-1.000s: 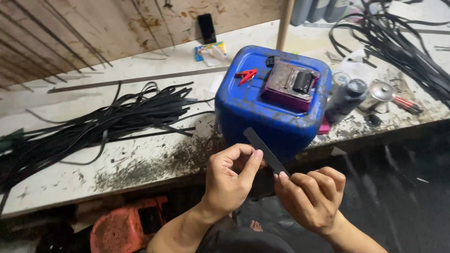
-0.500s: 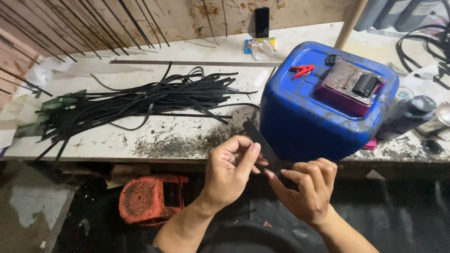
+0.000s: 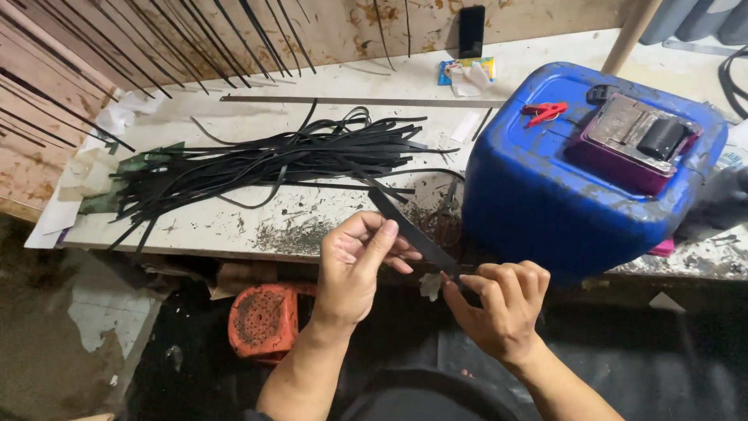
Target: Applying edge paint to leather components and long strips using a manual applicator tool.
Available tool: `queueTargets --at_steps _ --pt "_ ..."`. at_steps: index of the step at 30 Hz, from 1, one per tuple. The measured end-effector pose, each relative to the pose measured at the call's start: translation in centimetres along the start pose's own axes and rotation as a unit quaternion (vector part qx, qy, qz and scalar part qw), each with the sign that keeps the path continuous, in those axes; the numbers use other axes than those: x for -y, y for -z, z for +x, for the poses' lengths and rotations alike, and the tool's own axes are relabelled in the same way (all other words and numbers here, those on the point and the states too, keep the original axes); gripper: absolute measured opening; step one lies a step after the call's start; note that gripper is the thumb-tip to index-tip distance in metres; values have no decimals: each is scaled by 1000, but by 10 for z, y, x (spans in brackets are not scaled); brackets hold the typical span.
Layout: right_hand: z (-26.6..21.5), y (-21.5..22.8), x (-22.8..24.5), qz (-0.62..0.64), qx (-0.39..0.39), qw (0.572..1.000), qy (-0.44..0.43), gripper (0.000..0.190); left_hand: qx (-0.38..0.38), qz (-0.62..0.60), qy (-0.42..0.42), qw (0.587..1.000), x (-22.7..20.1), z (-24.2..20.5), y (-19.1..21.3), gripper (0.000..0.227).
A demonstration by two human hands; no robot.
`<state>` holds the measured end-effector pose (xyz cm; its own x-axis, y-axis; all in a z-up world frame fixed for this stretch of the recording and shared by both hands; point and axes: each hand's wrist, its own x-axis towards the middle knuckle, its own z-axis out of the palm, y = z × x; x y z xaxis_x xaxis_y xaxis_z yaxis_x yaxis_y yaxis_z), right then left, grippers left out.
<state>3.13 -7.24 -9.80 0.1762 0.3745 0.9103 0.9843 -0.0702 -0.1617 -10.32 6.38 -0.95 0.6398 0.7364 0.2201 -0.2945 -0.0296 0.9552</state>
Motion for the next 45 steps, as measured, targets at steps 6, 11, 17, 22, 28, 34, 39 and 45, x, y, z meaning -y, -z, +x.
queueTargets --at_steps 6,11,17,22,28,34,39,45 --pt "13 5 6 -16 15 999 28 20 -53 -36 -6 998 -2 -8 35 11" --pt "19 9 15 9 24 999 36 18 -107 -35 -10 994 -4 -16 46 12" --pt "31 11 26 13 20 999 48 24 -155 60 -55 984 5 -32 34 19" --pt "37 7 36 17 28 997 70 24 -78 187 -28 979 5 -51 9 22" --pt "37 6 44 33 31 996 83 24 -55 199 14 978 -4 -57 10 24" --pt "24 2 48 32 39 996 76 23 -36 82 65 994 -14 -62 33 26" --pt "26 1 54 69 47 992 92 18 -42 54 65 996 -18 -65 48 26" --pt "31 -3 61 60 40 990 119 15 -82 43 49 995 -12 -68 55 28"
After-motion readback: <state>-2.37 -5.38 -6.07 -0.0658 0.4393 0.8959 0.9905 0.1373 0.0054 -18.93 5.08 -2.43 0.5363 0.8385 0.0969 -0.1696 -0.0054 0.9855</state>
